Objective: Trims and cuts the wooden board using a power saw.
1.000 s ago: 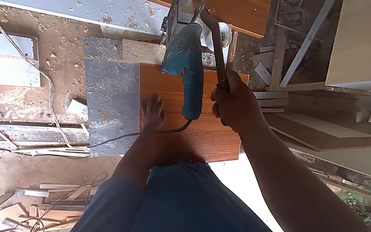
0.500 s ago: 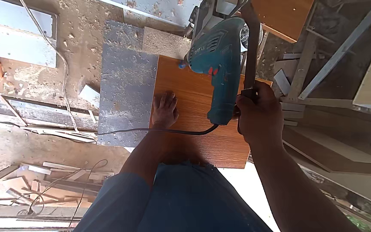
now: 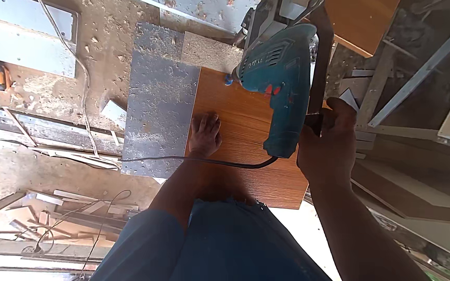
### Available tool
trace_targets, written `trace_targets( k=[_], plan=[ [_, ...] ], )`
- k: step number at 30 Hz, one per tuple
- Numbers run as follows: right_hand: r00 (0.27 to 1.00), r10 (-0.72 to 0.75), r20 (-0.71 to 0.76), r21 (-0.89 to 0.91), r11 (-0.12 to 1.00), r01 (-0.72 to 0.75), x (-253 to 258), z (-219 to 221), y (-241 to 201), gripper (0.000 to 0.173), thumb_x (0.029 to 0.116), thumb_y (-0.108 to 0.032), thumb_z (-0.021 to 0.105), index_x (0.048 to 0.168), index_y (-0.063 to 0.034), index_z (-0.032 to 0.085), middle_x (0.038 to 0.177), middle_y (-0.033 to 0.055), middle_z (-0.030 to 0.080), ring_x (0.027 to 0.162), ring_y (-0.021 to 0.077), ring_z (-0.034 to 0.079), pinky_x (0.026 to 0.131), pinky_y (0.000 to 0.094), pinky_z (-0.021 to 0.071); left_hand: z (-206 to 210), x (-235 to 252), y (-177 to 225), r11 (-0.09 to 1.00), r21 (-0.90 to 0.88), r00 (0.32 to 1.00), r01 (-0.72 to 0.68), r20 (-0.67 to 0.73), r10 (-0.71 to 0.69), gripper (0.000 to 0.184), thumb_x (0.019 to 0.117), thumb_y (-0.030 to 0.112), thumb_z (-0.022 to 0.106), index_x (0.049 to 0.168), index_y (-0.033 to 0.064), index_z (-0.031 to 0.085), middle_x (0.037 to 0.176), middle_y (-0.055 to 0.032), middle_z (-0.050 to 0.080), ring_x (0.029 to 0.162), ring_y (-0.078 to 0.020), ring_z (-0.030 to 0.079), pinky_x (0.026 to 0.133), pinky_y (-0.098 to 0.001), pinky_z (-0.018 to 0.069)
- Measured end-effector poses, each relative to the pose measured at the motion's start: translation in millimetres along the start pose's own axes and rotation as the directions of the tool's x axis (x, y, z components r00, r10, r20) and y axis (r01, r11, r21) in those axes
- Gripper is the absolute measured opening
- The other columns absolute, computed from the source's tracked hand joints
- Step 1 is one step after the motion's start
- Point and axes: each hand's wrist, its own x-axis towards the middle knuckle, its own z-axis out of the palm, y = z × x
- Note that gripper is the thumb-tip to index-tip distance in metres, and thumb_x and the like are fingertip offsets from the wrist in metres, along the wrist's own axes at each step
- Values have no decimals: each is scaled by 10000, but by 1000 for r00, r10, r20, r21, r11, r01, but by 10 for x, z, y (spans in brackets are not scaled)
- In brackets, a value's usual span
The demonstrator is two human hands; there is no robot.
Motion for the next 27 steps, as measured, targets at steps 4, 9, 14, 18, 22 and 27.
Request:
trace_targets(
  k=[4, 9, 14, 18, 22, 27],
  plan=[
    [1000, -18, -3, -17, 1000, 18, -10, -3, -1, 656, 946, -204, 618, 1541, -173, 345, 1390, 82, 554, 1074, 174, 618, 835, 425, 536, 6, -8, 2, 1000, -2, 999, -11, -48, 11, 506, 971, 337, 469, 1446, 225, 604, 1581, 50, 489, 1525, -331, 339, 1194, -690, 151],
    [999, -33, -14, -11, 999, 33, -1, 6, 29, 652, 934, -223, 616, 1533, -179, 360, 1404, 76, 546, 1095, 165, 620, 853, 418, 540, -11, -2, 2, 1000, -2, 1000, -10, -20, 10, 510, 978, 342, 461, 1453, 218, 597, 1591, 49, 477, 1528, -335, 332, 1191, -701, 147],
    [998, -64, -16, -38, 997, 63, 8, 3, 69, 656, 932, -237, 616, 1534, -168, 365, 1418, 90, 540, 1137, 191, 610, 884, 441, 535, -65, 2, 20, 999, -47, 1000, 4, 24, -3, 514, 977, 306, 460, 1463, 196, 586, 1595, 46, 471, 1532, -345, 323, 1183, -716, 142],
    [998, -63, -22, -37, 997, 62, 11, 6, 68, 663, 930, -233, 630, 1534, -171, 363, 1403, 84, 543, 1099, 166, 621, 862, 412, 545, -27, -1, 12, 999, -34, 1000, 6, -6, -6, 505, 974, 308, 452, 1447, 217, 602, 1586, 63, 481, 1529, -337, 330, 1185, -706, 148],
    [997, -67, -30, -30, 997, 67, 10, 16, 61, 646, 935, -220, 626, 1525, -162, 371, 1400, 90, 538, 1073, 158, 623, 842, 391, 544, -30, 3, 10, 999, -32, 1000, 8, 0, -8, 500, 975, 301, 458, 1445, 214, 606, 1588, 66, 478, 1532, -331, 326, 1188, -709, 136],
    [996, -82, -38, -32, 996, 81, 14, 18, 78, 652, 923, -221, 626, 1521, -146, 377, 1401, 80, 548, 1111, 155, 613, 874, 387, 535, -50, 7, 18, 999, -31, 1000, 9, 10, -9, 506, 974, 309, 459, 1449, 209, 601, 1587, 58, 481, 1531, -329, 329, 1186, -710, 141]
  ],
)
